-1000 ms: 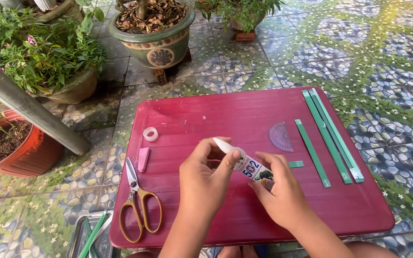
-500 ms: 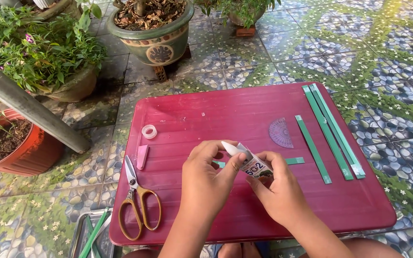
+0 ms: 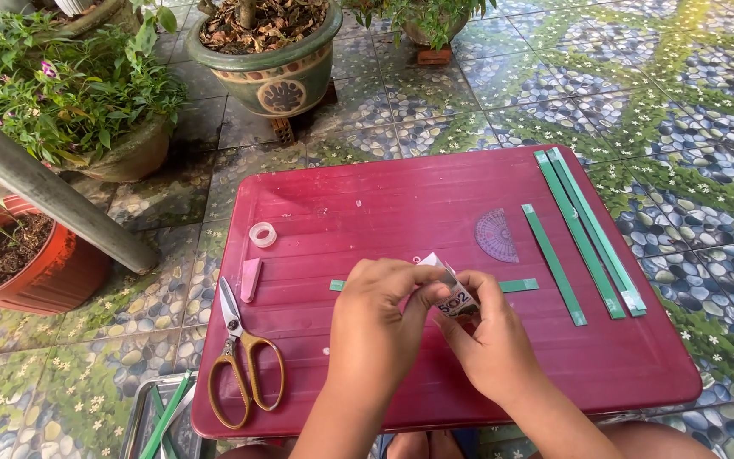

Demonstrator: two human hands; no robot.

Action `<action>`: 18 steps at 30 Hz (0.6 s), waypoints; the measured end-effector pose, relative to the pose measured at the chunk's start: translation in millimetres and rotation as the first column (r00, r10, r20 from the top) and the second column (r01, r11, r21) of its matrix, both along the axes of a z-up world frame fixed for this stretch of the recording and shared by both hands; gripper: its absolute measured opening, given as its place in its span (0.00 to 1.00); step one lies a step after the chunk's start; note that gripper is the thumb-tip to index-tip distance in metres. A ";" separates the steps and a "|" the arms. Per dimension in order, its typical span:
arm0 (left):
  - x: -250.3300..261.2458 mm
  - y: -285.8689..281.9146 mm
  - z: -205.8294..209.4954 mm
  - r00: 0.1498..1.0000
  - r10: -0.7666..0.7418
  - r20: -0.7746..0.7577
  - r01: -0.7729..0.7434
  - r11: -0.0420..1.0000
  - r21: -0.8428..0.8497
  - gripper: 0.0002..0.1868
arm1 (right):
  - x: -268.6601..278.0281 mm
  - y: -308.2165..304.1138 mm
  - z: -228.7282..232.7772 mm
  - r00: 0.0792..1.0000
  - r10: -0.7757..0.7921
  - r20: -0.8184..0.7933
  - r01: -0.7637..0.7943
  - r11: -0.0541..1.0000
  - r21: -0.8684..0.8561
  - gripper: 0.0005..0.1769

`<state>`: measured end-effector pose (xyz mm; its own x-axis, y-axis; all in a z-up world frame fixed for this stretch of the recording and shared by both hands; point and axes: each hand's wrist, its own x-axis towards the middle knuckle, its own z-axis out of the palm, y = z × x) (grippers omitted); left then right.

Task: A person is seen arranging green plastic strips on a red table, applying super glue to join them at specific points, and then bundling the strips together.

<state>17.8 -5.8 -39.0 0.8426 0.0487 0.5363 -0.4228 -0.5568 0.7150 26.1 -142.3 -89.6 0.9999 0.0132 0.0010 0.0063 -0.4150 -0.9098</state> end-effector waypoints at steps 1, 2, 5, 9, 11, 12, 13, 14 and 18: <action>-0.4 -1.9 -1.0 0.999 0.002 -0.038 0.000 0.999 0.051 0.05 | 0.1 -0.1 -2.5 0.999 0.006 0.036 -0.007 1.000 0.022 0.20; 1.3 -2.9 -5.0 0.999 0.002 -0.038 0.000 0.999 0.050 0.05 | -0.2 -0.1 -1.8 0.999 0.006 0.035 -0.007 1.000 0.022 0.20; 4.6 -2.4 -11.5 0.990 0.067 -0.120 -0.053 0.992 0.117 0.05 | -0.5 1.9 1.4 1.000 -0.007 -0.028 0.006 1.000 -0.019 0.20; -0.8 -6.5 -3.6 0.980 -0.112 -0.165 0.104 0.993 -0.056 0.16 | 0.5 0.3 0.5 0.997 -0.038 -0.065 0.034 0.998 -0.058 0.22; -3.5 -13.3 -0.9 0.976 -0.141 -0.169 0.126 0.987 -0.096 0.30 | 0.3 0.6 1.8 0.997 -0.052 -0.065 0.046 0.995 -0.090 0.25; -3.9 -16.6 -1.6 0.971 -0.095 -0.221 0.049 0.977 -0.206 0.33 | -0.8 2.8 4.4 0.997 -0.045 -0.055 0.046 0.999 0.009 0.24; -4.2 -20.0 -2.4 0.959 -0.055 -0.277 -0.035 0.951 -0.308 0.37 | -1.9 4.8 7.0 0.998 -0.040 -0.046 0.045 0.993 0.109 0.23; -3.2 -17.7 1.3 0.960 -0.049 -0.277 -0.040 0.951 -0.306 0.37 | -2.2 5.6 8.4 0.998 -0.035 -0.046 0.040 0.993 0.111 0.23; 1.8 -5.1 9.3 0.804 -0.051 -0.592 -0.076 0.979 -0.188 0.22 | -3.5 7.2 11.7 0.999 0.016 -0.038 -0.014 0.999 0.050 0.31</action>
